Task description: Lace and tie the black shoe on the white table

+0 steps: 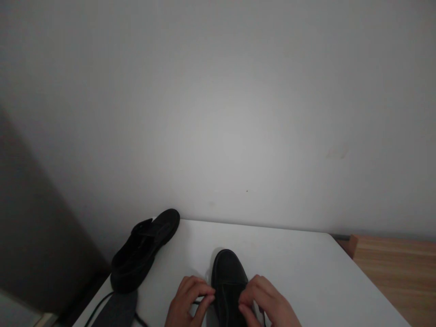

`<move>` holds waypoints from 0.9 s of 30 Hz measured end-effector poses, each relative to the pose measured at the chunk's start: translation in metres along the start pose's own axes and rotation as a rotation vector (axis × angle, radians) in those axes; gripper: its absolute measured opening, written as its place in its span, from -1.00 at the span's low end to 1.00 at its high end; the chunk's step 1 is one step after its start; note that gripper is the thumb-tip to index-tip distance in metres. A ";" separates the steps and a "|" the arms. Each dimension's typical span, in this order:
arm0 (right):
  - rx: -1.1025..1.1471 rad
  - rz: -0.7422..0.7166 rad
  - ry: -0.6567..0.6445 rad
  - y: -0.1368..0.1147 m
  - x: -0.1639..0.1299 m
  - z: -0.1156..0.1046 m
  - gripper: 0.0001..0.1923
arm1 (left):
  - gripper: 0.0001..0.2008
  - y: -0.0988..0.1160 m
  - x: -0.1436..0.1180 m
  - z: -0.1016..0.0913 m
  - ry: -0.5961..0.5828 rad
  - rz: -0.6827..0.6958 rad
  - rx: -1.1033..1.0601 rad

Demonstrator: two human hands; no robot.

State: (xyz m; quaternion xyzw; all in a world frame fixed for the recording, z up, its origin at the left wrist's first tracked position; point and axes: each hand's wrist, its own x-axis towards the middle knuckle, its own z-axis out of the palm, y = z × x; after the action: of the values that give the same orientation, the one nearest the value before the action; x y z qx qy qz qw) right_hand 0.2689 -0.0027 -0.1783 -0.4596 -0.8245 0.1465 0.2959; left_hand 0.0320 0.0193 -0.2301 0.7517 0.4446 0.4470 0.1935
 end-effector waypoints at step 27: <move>-0.162 0.037 0.185 -0.007 0.012 0.039 -0.71 | -0.91 0.004 0.000 0.006 0.064 0.028 -0.013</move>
State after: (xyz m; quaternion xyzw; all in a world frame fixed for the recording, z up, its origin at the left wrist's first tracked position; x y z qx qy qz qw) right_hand 0.2350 0.0047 -0.2005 -0.5086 -0.7943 0.0417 0.3296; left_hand 0.0388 0.0178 -0.2310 0.7420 0.4371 0.4763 0.1776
